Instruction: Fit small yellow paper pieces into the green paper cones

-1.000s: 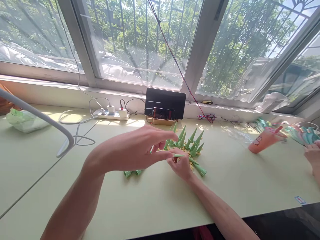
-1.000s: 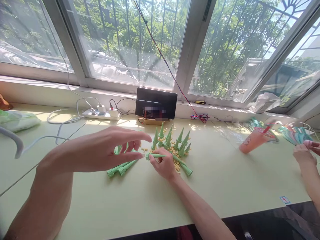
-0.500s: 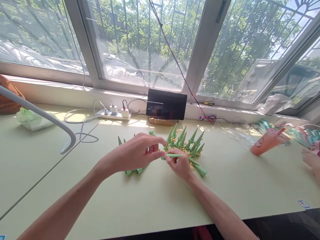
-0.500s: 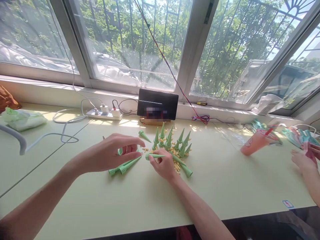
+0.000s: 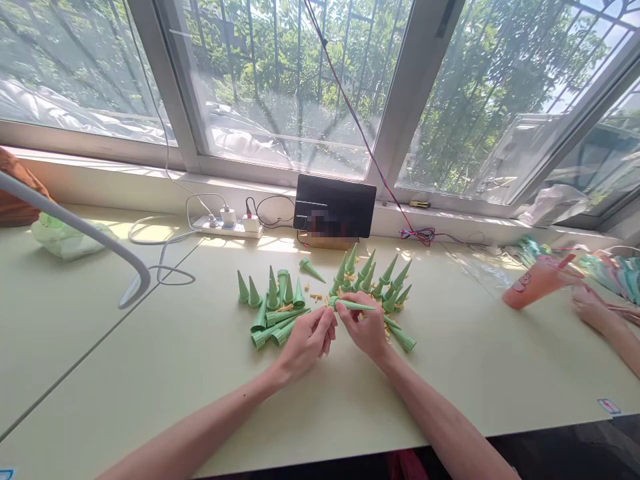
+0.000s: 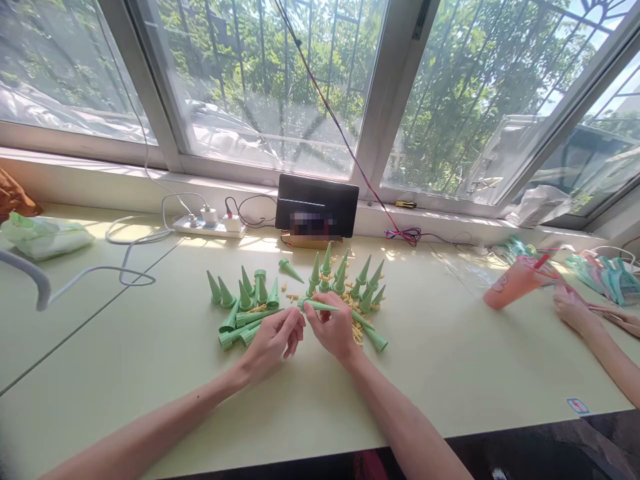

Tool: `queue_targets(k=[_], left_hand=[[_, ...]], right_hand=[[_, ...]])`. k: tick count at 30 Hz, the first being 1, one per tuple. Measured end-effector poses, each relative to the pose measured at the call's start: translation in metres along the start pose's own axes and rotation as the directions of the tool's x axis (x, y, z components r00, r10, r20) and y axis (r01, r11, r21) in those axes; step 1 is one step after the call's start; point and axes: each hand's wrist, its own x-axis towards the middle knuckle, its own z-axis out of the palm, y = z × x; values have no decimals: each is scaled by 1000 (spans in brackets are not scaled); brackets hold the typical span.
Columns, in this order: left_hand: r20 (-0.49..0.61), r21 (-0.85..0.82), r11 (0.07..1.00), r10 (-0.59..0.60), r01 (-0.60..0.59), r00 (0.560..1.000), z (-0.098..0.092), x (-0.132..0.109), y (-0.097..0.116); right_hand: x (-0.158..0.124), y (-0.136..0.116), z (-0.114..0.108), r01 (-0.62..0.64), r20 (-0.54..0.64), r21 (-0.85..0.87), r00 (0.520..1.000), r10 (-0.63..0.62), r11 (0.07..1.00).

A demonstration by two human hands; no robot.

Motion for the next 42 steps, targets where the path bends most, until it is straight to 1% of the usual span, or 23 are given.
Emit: queue_targets(k=[2, 4, 6, 9, 12, 15, 19, 23, 26, 31, 38, 42], left_hand=[[49, -130, 990, -56, 62, 997, 3, 1, -4], [78, -210, 970, -104, 119, 991, 4, 3, -7], [79, -248, 956, -140, 155, 987, 3, 5, -9], [58, -273, 948, -155, 165, 986, 3, 6, -10], [35, -271, 951, -144, 148, 989, 3, 6, -9], [-18, -232, 965, -131, 123, 991, 2, 6, -9], [-76, -182, 978, -114, 99, 991, 1, 5, -8], [-121, -180, 981, -100, 77, 988, 0, 4, -8], [-136, -190, 980, -93, 66, 986, 0, 4, -9], [-148, -157, 985, -94, 71, 984, 0, 4, -10], [-202, -152, 986, -102, 72, 974, 2, 2, -5], [-208, -143, 988, -86, 56, 974, 2, 2, -8]], right_hand=[[0, 1, 0, 11, 20, -11, 1000, -11, 1000], [0, 2, 0, 26, 62, -13, 998, -25, 1000], [0, 3, 0, 41, 102, -5, 994, -40, 999], [1, 3, 0, 59, 128, 7, 990, -60, 998], [1, 3, -1, 91, 141, -5, 986, -89, 996], [1, 3, -1, 114, 183, 13, 976, -115, 993], [0, 5, -1, 110, 236, 58, 964, -121, 992], [-1, 5, 0, 120, 262, 87, 955, -139, 989], [-2, 7, 1, 129, 272, 114, 950, -156, 985], [-4, 10, 1, 119, 324, 139, 933, -159, 983], [-4, 14, 0, 106, 398, 135, 905, -152, 985], [-5, 14, 0, 115, 417, 137, 894, -162, 984]])
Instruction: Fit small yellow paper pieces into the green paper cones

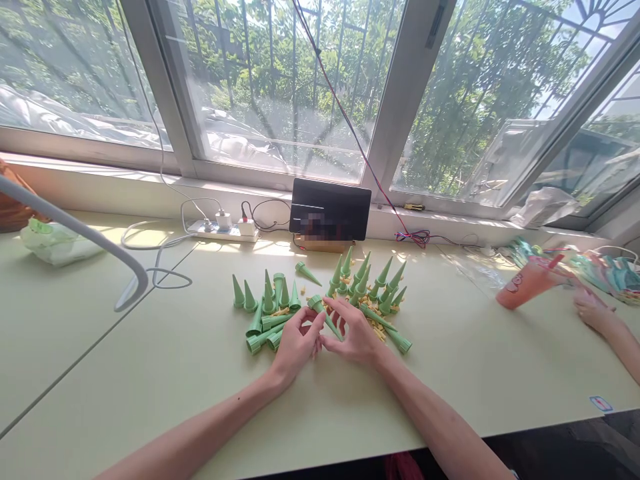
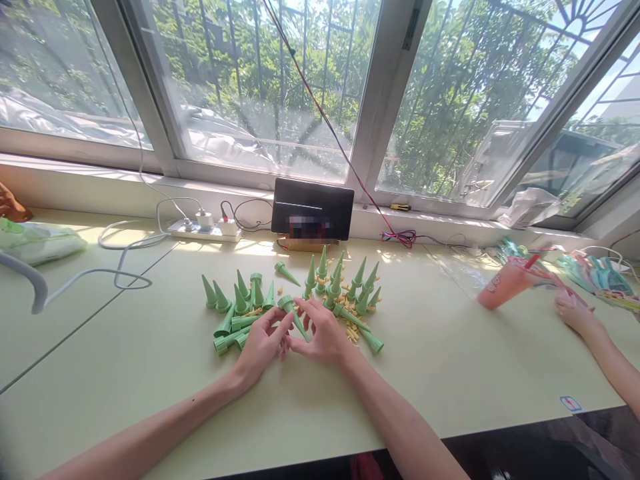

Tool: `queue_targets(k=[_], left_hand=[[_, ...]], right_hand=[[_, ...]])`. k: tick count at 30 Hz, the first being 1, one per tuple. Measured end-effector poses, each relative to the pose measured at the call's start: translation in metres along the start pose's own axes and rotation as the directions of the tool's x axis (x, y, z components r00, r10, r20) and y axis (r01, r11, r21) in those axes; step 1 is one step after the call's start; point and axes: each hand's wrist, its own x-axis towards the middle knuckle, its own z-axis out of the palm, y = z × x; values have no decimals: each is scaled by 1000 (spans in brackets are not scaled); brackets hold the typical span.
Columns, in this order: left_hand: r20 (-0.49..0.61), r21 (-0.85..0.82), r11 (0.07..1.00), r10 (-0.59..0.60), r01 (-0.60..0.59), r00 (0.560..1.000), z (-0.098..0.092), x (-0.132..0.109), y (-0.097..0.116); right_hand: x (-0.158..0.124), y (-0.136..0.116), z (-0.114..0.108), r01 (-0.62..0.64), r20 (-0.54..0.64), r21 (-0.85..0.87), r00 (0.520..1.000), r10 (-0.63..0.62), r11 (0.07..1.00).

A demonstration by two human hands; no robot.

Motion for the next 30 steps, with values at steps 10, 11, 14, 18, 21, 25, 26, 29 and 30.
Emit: queue_targets(k=[10, 11, 14, 18, 21, 25, 26, 29, 30], left_hand=[[15, 47, 997, 55, -55, 998, -2, 0, -9], [18, 55, 997, 54, -55, 998, -3, 0, -9], [23, 78, 995, 55, -57, 998, -3, -1, -8], [34, 111, 991, 66, -70, 997, -3, -1, -6], [55, 164, 982, 90, -98, 994, -3, -1, -2], [77, 260, 952, 145, -160, 986, -3, -3, 1], [83, 287, 941, 163, -180, 983, -3, -3, 1], [97, 362, 904, 204, -226, 974, -3, -3, 1], [104, 379, 895, 214, -238, 971, -4, -3, 0]], right_hand=[[-1, -1, 0, -4, 21, -14, 1000, 4, 1000], [-2, -1, 0, -6, 21, -15, 1000, 6, 1000], [-2, -1, 0, -4, 21, -13, 1000, 4, 1000], [0, -2, -3, -8, 3, 41, 1000, 8, 999], [2, -3, -5, -19, -29, 82, 999, 21, 996], [2, -4, -6, -34, -62, 85, 997, 40, 996], [2, -5, -6, -38, -67, 85, 997, 44, 996], [2, -6, -8, -50, -82, 86, 995, 57, 995], [2, -7, -8, -57, -88, 84, 994, 64, 995]])
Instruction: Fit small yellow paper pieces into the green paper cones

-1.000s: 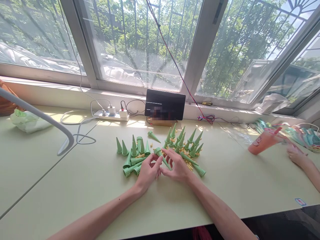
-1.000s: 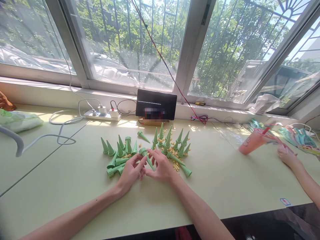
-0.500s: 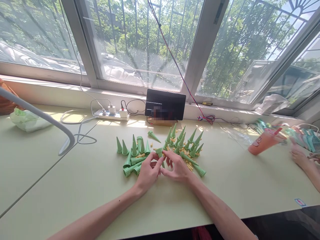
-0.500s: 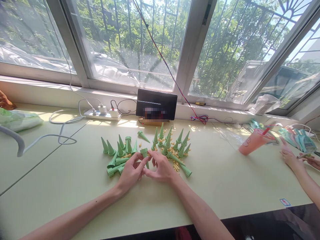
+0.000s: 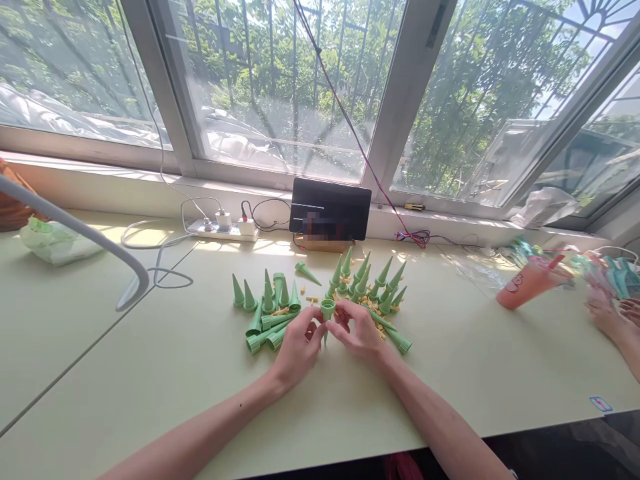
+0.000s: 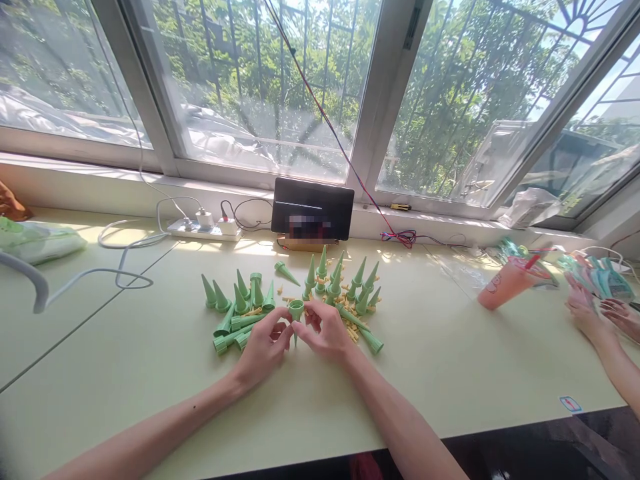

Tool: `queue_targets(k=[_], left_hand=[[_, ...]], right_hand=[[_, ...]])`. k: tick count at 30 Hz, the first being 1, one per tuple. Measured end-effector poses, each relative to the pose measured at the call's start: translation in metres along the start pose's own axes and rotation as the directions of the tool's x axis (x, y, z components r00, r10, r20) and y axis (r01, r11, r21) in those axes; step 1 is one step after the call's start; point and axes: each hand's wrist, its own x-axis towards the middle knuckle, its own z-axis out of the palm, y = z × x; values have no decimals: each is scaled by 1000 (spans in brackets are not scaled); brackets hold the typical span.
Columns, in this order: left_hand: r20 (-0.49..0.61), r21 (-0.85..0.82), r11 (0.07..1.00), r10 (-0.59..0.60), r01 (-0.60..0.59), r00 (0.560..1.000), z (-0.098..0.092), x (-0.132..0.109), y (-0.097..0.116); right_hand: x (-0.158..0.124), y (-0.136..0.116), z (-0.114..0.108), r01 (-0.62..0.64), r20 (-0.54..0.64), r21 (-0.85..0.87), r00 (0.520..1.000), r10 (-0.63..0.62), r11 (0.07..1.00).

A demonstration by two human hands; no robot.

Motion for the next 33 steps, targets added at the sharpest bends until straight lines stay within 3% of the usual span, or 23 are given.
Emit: queue_targets(k=[19, 33], left_hand=[[83, 187, 953, 225, -237, 971, 2, -1, -14], [43, 193, 950, 241, -244, 970, 2, 0, -12]], right_hand=[[0, 5, 2, -82, -116, -83, 991, 72, 993], [2, 2, 2, -86, -158, -163, 986, 60, 983]])
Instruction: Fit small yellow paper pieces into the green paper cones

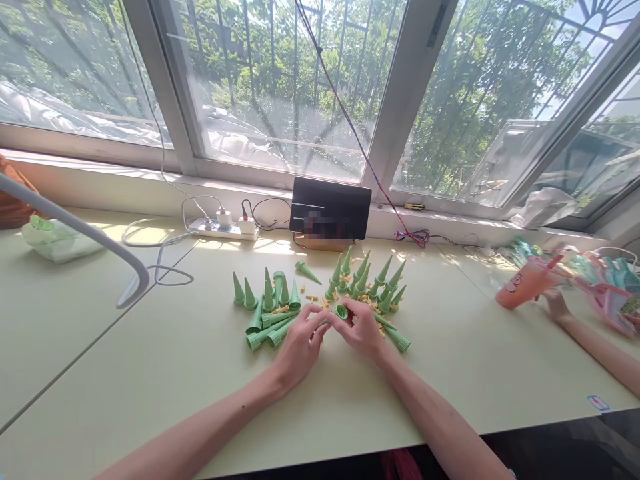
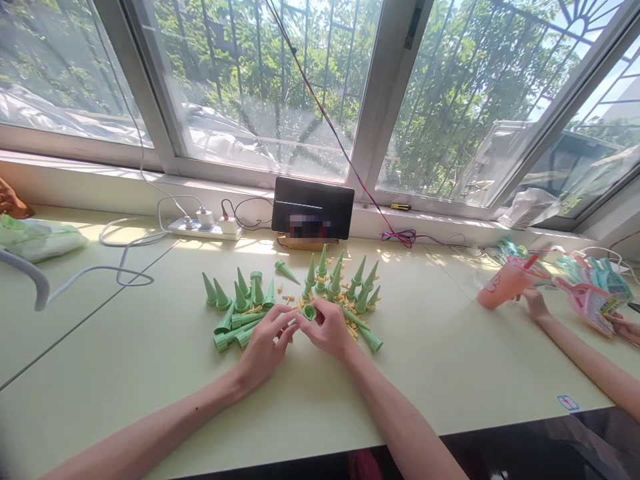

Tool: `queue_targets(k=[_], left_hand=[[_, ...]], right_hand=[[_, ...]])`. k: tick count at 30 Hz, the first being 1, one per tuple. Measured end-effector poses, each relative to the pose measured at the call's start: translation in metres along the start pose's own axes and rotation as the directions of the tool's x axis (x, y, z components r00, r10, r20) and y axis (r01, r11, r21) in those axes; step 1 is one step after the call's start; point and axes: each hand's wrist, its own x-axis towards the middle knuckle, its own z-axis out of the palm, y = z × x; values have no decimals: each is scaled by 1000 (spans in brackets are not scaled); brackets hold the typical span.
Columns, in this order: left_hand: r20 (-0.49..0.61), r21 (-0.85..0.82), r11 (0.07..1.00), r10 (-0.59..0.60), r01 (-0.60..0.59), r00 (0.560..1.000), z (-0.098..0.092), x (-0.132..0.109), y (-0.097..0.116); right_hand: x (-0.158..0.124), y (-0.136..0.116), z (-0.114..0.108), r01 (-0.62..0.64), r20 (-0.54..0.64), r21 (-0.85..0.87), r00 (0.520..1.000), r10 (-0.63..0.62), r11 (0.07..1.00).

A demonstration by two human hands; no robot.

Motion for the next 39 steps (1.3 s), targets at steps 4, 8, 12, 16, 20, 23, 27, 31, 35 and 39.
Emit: queue_targets(k=[4, 8, 12, 16, 20, 23, 27, 31, 35, 39], left_hand=[[-42, -19, 1000, 8, -9, 999, 2, -1, 0], [-87, -13, 1000, 14, -15, 996, 2, -1, 2], [-110, -4, 1000, 11, -11, 994, 2, 0, 2], [-146, -12, 1000, 11, -13, 989, 2, 0, 3], [-188, -7, 1000, 15, -17, 982, 1, 1, 4], [-206, 5, 1000, 8, -7, 979, 1, 2, 4], [-220, -1, 1000, 0, 0, 976, 0, 2, 4], [-216, -12, 1000, -1, -2, 976, 0, 1, 3], [-217, 12, 1000, 24, -22, 976, 0, 1, 3], [-231, 59, 996, 82, -70, 970, -1, 1, 4]], right_hand=[[0, -2, -1, -16, 14, 7, 1000, 16, 1000], [-1, -1, -2, -30, 26, 32, 999, 29, 999], [-1, 0, -2, -33, 25, 40, 999, 32, 999], [-1, 0, -2, -30, 35, 36, 999, 29, 999], [-3, 2, 0, -24, 48, 60, 999, 21, 998], [-4, 4, 2, -16, 70, 88, 998, 10, 996], [-3, 4, 3, -15, 84, 90, 996, 7, 996], [-3, 4, 3, -19, 107, 82, 994, 10, 996], [-3, 5, 4, -17, 124, 64, 992, 9, 998], [-3, 4, 4, -5, 146, 52, 989, -2, 999]])
